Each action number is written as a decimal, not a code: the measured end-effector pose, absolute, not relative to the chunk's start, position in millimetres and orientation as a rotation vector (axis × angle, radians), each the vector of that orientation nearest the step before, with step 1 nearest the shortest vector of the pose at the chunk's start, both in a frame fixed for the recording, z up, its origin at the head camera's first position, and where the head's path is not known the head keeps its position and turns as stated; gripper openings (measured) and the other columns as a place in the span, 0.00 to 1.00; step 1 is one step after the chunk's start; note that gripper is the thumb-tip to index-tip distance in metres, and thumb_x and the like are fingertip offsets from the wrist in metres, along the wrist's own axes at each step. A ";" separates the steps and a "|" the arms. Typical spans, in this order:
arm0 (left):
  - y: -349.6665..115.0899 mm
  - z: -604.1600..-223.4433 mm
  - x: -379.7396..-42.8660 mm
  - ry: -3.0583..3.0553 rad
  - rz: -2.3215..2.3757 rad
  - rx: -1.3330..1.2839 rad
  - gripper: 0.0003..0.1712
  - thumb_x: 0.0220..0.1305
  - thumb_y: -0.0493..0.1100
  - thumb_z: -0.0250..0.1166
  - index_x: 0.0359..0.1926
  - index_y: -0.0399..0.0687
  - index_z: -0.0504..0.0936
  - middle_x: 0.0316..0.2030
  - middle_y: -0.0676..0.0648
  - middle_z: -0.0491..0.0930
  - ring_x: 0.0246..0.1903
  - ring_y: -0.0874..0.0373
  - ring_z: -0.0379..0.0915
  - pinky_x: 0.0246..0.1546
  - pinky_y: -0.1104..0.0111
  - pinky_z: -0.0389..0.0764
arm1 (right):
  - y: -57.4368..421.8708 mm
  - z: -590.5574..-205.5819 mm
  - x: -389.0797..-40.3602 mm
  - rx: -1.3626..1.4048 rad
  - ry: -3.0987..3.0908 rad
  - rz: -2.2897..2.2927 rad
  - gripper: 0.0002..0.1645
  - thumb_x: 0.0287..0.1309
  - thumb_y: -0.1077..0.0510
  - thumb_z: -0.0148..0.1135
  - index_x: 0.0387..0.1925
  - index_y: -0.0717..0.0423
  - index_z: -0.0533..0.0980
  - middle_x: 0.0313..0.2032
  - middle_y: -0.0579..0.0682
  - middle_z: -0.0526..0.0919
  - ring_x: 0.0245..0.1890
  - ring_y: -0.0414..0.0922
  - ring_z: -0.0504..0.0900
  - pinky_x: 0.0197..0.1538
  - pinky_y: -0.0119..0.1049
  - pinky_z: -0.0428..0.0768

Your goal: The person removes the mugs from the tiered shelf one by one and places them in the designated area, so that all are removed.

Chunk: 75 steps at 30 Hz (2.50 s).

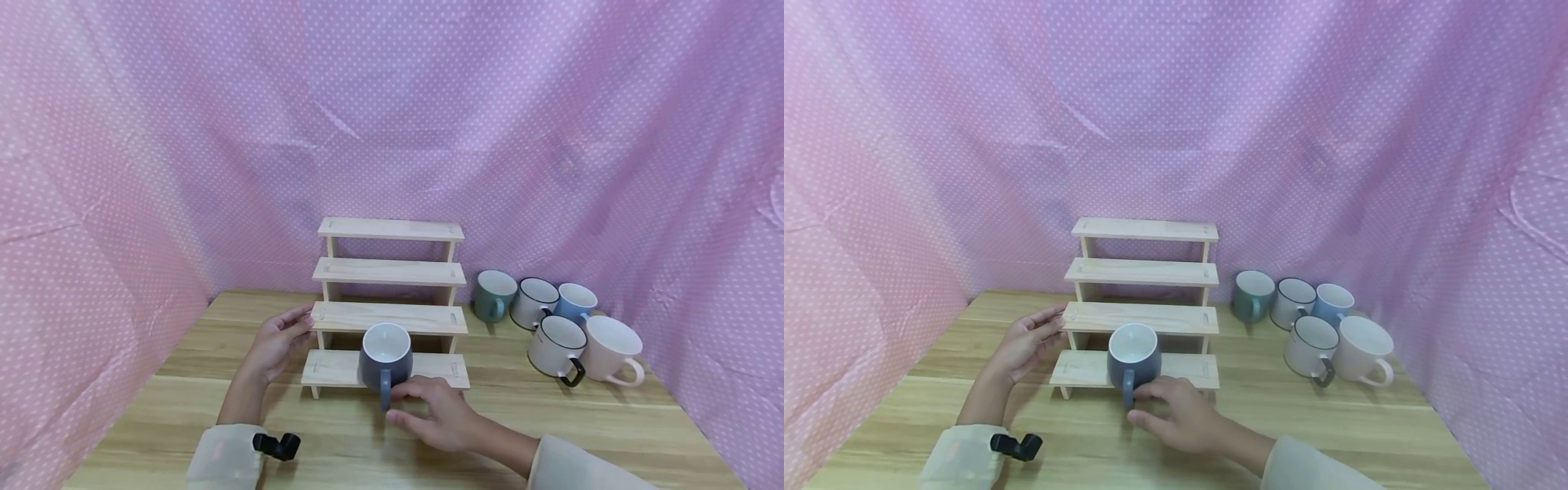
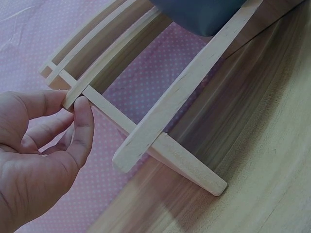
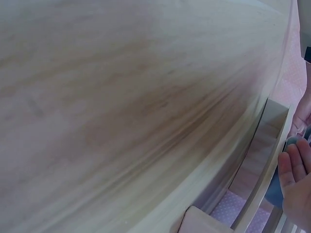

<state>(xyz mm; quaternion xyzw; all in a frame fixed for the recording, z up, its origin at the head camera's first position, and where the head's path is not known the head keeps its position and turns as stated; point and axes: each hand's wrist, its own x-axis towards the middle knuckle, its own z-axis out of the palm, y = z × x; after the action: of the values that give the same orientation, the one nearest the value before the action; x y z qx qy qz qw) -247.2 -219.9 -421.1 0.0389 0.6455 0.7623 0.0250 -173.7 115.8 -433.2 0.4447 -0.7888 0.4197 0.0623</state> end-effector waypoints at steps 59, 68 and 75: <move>-220.4 -419.8 -246.5 1.994 2.353 0.109 0.30 0.76 0.35 0.59 0.73 0.29 0.63 0.55 0.46 0.74 0.48 0.63 0.77 0.54 0.74 0.82 | 105.6 -407.3 -172.7 0.856 -2.473 2.401 0.19 0.74 0.57 0.59 0.39 0.76 0.72 0.35 0.48 0.82 0.39 0.41 0.80 0.48 0.33 0.82; -220.3 -419.5 -245.1 1.977 2.360 0.101 0.30 0.76 0.35 0.58 0.74 0.31 0.63 0.56 0.46 0.73 0.50 0.64 0.77 0.59 0.72 0.80 | 112.6 -402.8 -178.4 0.654 -2.330 2.653 0.14 0.71 0.62 0.53 0.26 0.53 0.74 0.26 0.45 0.76 0.29 0.41 0.75 0.36 0.34 0.81; -219.6 -419.4 -245.2 1.964 2.371 0.105 0.30 0.76 0.34 0.58 0.74 0.30 0.62 0.55 0.46 0.73 0.49 0.64 0.77 0.58 0.73 0.81 | 122.0 -404.1 -184.5 0.493 -2.321 2.543 0.12 0.70 0.63 0.52 0.28 0.57 0.75 0.26 0.47 0.75 0.28 0.42 0.72 0.32 0.34 0.77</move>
<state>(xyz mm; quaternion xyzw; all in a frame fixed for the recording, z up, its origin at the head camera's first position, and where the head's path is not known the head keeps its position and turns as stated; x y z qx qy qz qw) -245.2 -219.6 -419.4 0.0340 0.6371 0.7694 0.0306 -184.5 122.0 -404.1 0.1398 -0.6578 0.7208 -0.1677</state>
